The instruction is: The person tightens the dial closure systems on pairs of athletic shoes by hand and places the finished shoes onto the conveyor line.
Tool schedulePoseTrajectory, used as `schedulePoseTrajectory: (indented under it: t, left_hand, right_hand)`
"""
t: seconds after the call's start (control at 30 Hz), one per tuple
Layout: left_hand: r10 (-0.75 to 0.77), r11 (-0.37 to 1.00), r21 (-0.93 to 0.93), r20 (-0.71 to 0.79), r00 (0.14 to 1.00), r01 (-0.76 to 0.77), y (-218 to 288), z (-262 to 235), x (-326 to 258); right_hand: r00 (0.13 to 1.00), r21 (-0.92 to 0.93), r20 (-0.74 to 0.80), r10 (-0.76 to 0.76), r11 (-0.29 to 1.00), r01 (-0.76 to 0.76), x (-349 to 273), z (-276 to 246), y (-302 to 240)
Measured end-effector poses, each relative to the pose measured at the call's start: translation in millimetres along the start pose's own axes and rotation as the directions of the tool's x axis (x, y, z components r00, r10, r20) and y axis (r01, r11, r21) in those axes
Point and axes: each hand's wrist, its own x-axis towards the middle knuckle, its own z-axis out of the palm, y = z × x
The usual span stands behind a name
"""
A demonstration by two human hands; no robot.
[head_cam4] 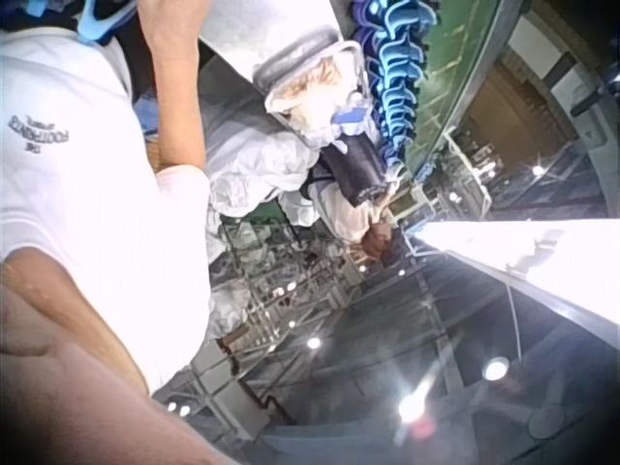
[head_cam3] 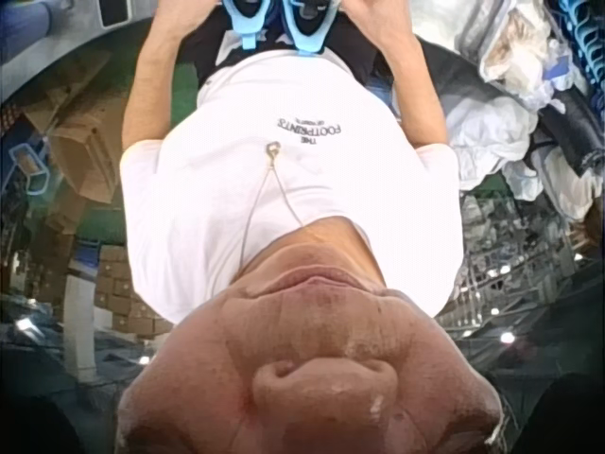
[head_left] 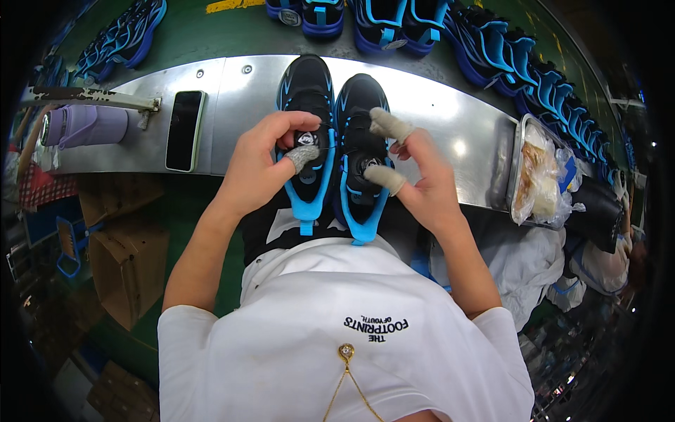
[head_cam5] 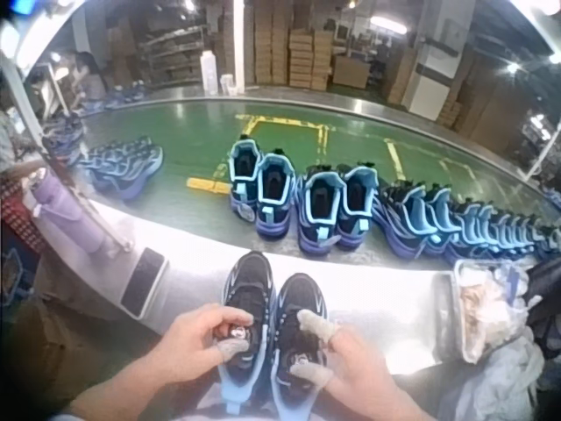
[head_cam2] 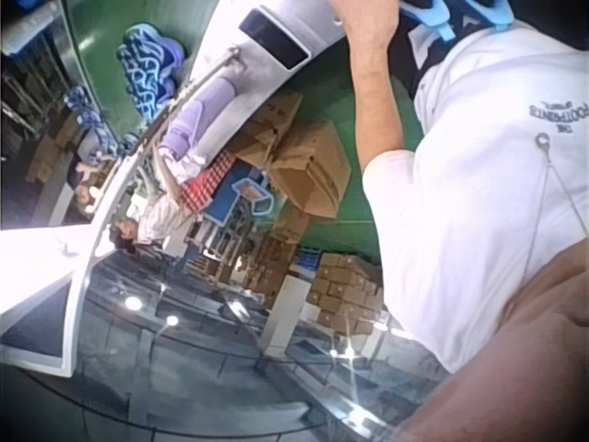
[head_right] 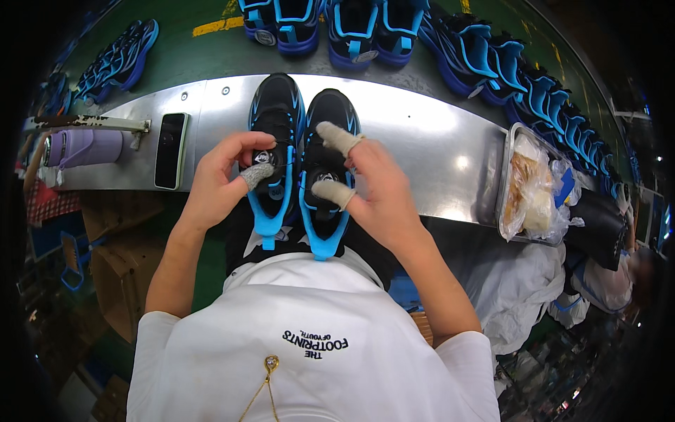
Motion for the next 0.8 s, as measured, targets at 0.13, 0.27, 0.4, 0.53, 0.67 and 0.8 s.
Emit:
schedulePoseTrajectory:
  t: [0.13, 0.27, 0.4, 0.53, 0.67, 0.8]
  left_hand:
    - [0.064, 0.959, 0.283, -0.114, 0.991, -0.03, 7.2, 3.7, 0.9]
    - [0.073, 0.991, 0.112, -0.005, 0.997, -0.072, 1.1, -5.3, 2.5]
    - [0.111, 0.991, 0.074, -0.006, 0.994, -0.111, 1.0, -8.1, 1.4]
    - [0.004, 0.959, 0.28, -0.159, 0.987, 0.042, 1.4, 2.4, 0.9]
    - [0.057, 0.994, 0.094, 0.016, 0.998, -0.059, -6.5, -12.4, 4.1]
    - [0.136, 0.983, 0.106, 0.142, 0.981, -0.151, -5.3, -17.6, 7.8]
  right_hand:
    - [0.998, 0.016, -0.036, -0.044, 0.999, 0.045, 10.5, 0.7, 9.3]
    - [0.999, -0.005, 0.004, -0.033, 0.999, 0.033, 14.3, 4.3, 9.0]
    - [0.999, 0.018, -0.002, -0.045, 0.999, 0.045, 20.0, 6.8, 7.8]
    - [0.998, -0.009, 0.048, -0.038, 0.999, 0.038, 24.2, 6.5, 5.6]
    - [0.998, -0.009, 0.054, -0.03, 0.999, 0.031, 24.5, 6.9, 9.7]
    - [0.999, 0.02, 0.038, -0.038, 0.999, 0.037, 28.7, 9.7, 16.7]
